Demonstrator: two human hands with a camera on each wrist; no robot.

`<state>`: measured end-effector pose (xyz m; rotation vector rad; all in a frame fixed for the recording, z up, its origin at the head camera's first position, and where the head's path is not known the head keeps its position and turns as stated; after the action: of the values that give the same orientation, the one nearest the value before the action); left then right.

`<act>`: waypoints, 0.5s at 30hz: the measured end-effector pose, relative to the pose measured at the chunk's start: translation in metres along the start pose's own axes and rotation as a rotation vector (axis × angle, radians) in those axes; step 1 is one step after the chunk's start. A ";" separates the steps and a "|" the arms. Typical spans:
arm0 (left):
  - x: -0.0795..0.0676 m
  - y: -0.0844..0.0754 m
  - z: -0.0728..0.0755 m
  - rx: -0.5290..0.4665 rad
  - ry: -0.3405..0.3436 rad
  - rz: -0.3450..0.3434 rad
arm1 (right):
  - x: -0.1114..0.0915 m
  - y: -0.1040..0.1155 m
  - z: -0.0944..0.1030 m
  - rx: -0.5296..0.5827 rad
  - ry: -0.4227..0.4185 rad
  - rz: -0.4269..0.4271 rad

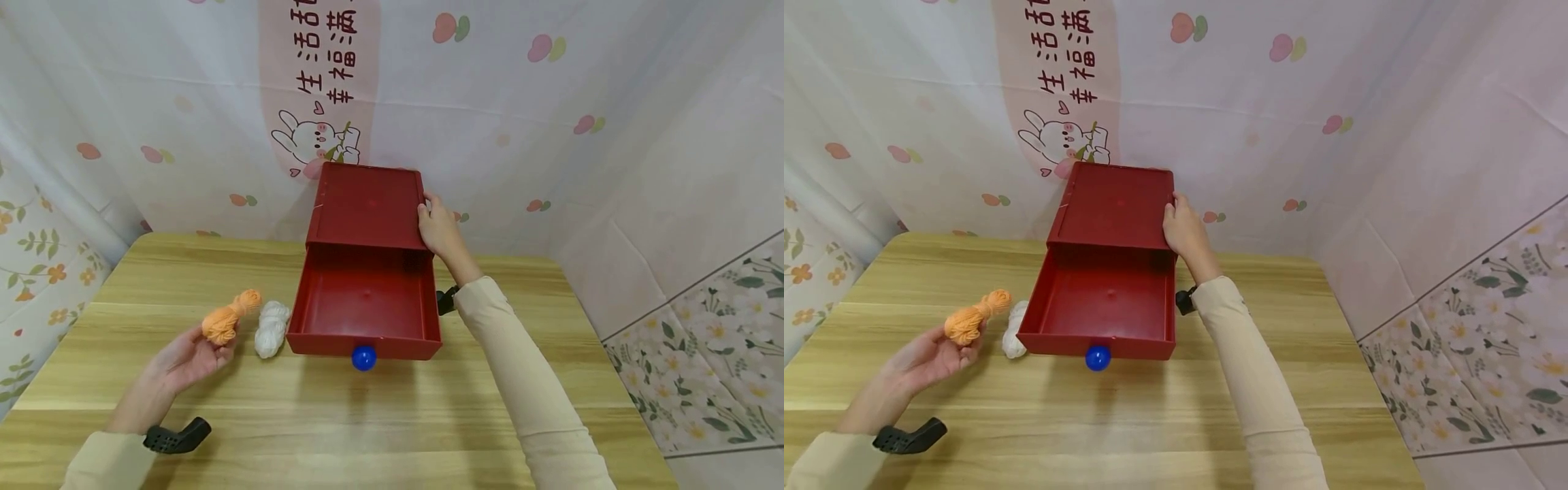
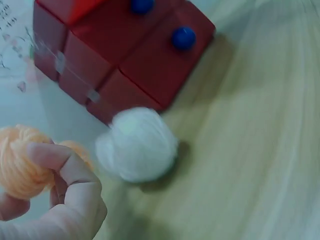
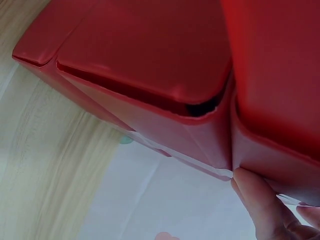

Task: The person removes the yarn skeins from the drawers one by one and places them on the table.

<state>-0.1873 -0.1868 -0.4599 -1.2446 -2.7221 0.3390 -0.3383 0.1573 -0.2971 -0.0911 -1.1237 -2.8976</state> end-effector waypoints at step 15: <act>0.000 -0.009 0.044 0.245 -0.303 0.043 | -0.001 -0.001 -0.001 -0.001 -0.006 0.002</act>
<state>-0.2025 -0.1992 -0.4998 -1.2736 -2.7819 0.9049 -0.3379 0.1576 -0.2989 -0.1007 -1.1218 -2.8980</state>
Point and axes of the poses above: each hand's wrist, its own x-axis towards the middle knuckle, its own z-axis out of the back of the hand, y = z × x, the point moved 8 cm from there along x, towards the middle knuckle, and after that the axes turned 3 degrees about x, right-handed, at the moved point
